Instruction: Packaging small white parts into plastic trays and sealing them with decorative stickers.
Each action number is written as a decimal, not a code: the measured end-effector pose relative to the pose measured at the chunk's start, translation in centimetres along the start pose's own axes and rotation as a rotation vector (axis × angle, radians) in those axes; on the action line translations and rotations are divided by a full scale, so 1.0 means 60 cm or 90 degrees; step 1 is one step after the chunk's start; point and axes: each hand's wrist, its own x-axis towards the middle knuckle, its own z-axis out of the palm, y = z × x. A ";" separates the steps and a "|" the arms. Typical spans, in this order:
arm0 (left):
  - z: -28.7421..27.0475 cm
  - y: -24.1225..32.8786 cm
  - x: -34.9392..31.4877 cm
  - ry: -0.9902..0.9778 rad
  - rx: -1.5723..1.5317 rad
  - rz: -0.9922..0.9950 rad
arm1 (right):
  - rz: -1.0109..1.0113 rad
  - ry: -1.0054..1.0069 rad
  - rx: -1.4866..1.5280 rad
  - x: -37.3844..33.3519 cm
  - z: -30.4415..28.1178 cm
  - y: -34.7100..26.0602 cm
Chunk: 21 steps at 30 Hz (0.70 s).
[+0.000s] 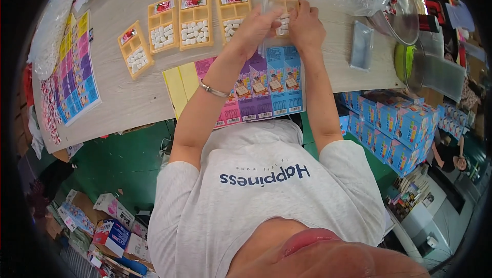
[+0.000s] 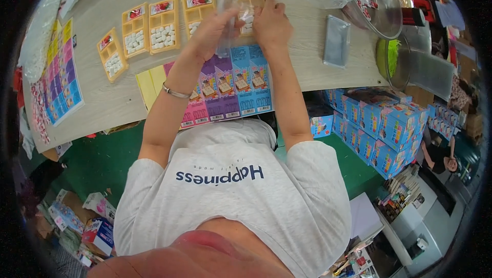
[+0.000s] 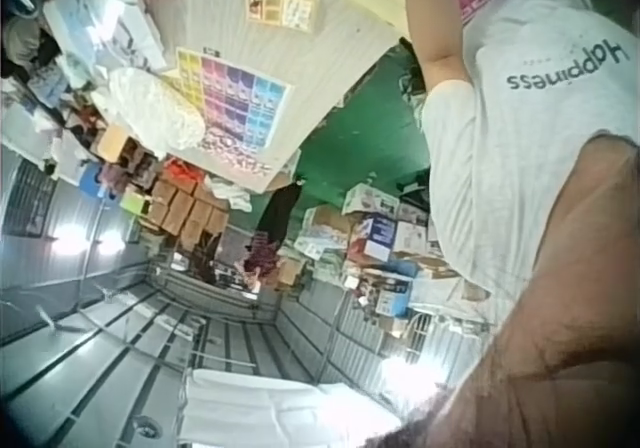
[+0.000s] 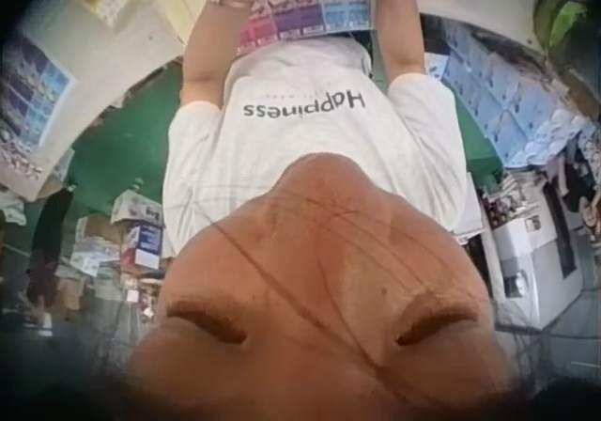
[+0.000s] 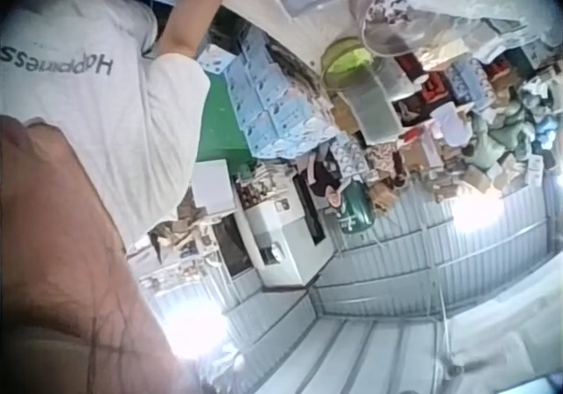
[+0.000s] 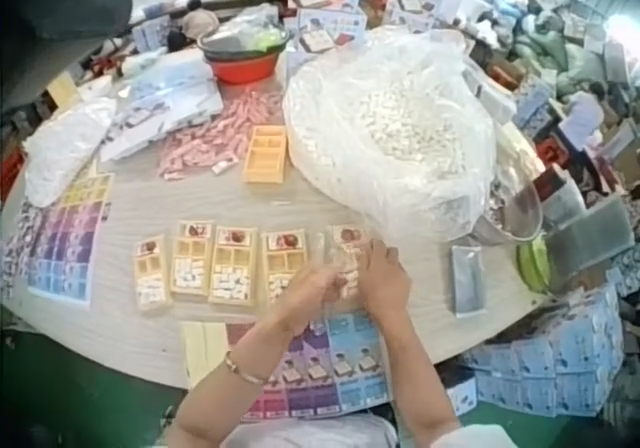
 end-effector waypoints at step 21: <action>-0.074 -0.058 -0.229 0.057 -0.315 0.259 | -0.052 -0.692 0.910 -0.174 -0.065 -0.184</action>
